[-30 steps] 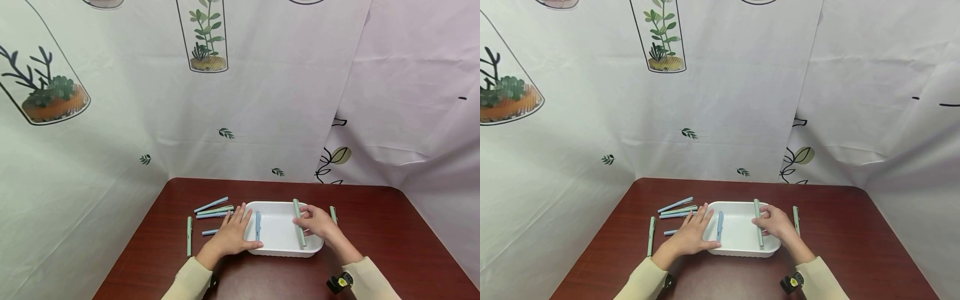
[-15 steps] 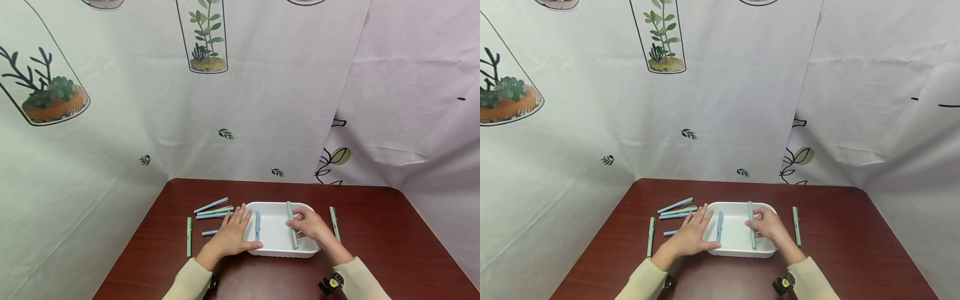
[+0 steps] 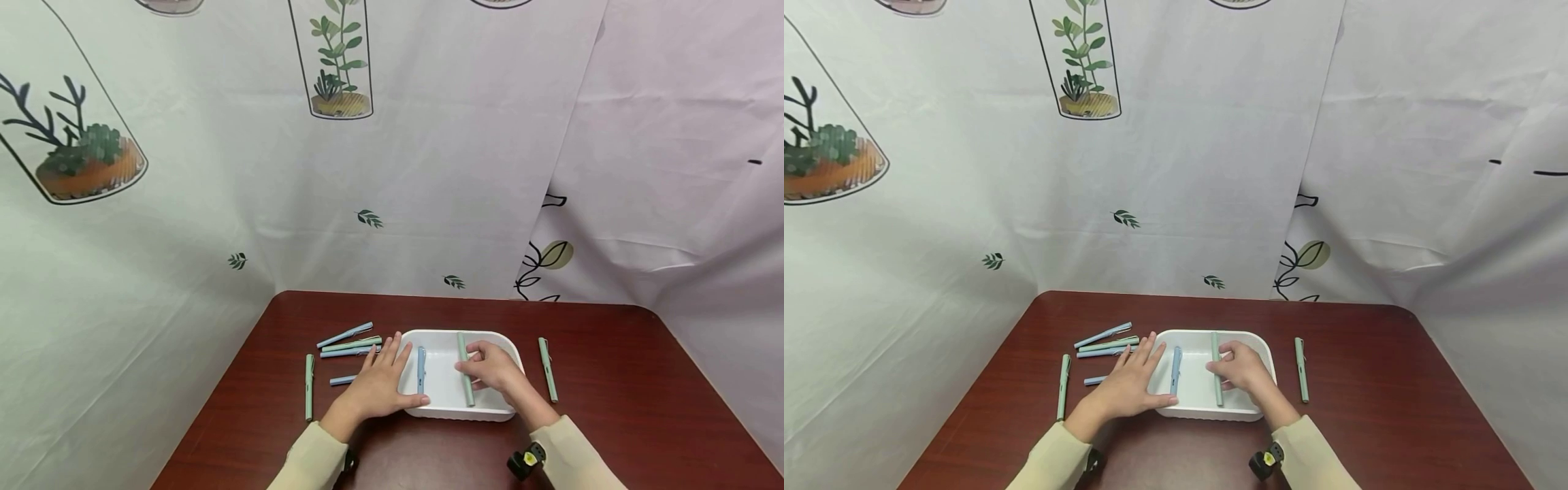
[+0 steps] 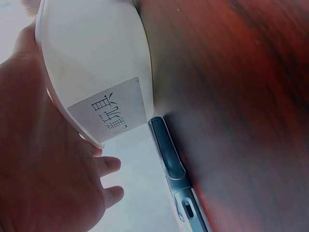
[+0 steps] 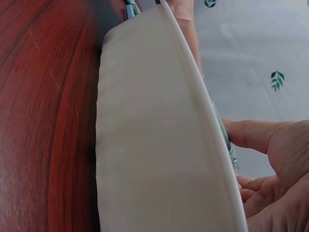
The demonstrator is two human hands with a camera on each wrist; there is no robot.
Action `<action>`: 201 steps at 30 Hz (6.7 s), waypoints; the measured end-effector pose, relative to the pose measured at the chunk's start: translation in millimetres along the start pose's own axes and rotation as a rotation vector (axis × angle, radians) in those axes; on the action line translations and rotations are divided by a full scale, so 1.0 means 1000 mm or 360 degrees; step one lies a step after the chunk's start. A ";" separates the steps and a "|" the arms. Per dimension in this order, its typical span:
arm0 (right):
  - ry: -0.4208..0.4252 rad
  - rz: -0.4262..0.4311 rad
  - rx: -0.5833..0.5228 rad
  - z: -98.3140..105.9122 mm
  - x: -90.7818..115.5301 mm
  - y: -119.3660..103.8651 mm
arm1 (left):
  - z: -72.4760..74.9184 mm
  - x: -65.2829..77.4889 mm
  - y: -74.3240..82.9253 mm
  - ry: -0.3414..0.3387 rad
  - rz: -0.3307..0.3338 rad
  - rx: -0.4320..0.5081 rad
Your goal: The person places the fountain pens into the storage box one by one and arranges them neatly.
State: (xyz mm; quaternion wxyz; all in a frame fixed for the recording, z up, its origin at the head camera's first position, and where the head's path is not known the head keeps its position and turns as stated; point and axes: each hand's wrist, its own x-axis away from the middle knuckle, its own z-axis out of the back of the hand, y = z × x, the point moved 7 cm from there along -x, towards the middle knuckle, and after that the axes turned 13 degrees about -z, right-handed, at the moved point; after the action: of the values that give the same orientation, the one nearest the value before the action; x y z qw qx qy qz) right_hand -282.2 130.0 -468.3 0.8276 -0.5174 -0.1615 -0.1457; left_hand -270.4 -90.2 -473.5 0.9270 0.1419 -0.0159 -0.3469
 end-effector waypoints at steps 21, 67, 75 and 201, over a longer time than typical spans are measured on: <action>-0.0113 -0.0058 0.0062 -0.036 -0.011 -0.006 | 0.004 -0.003 0.004 0.0034 0.0004 0.0022; -0.0163 -0.0133 0.0329 -0.068 -0.024 -0.007 | 0.003 -0.004 0.009 0.0046 -0.0029 0.0162; -0.0170 -0.0121 0.0339 -0.060 -0.015 -0.008 | 0.002 -0.006 0.009 0.0060 -0.0009 0.0162; 0.0428 -0.0135 0.0838 0.130 -0.038 0.072 | -0.003 -0.005 0.005 0.0036 0.0049 0.0188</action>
State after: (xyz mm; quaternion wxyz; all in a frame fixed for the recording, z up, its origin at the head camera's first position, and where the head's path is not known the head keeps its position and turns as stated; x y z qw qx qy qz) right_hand -302.5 280.4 -489.1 0.9405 -0.2538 -0.1042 -0.2003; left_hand -270.5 -82.7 -475.1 0.9223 0.2002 -0.0281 -0.3295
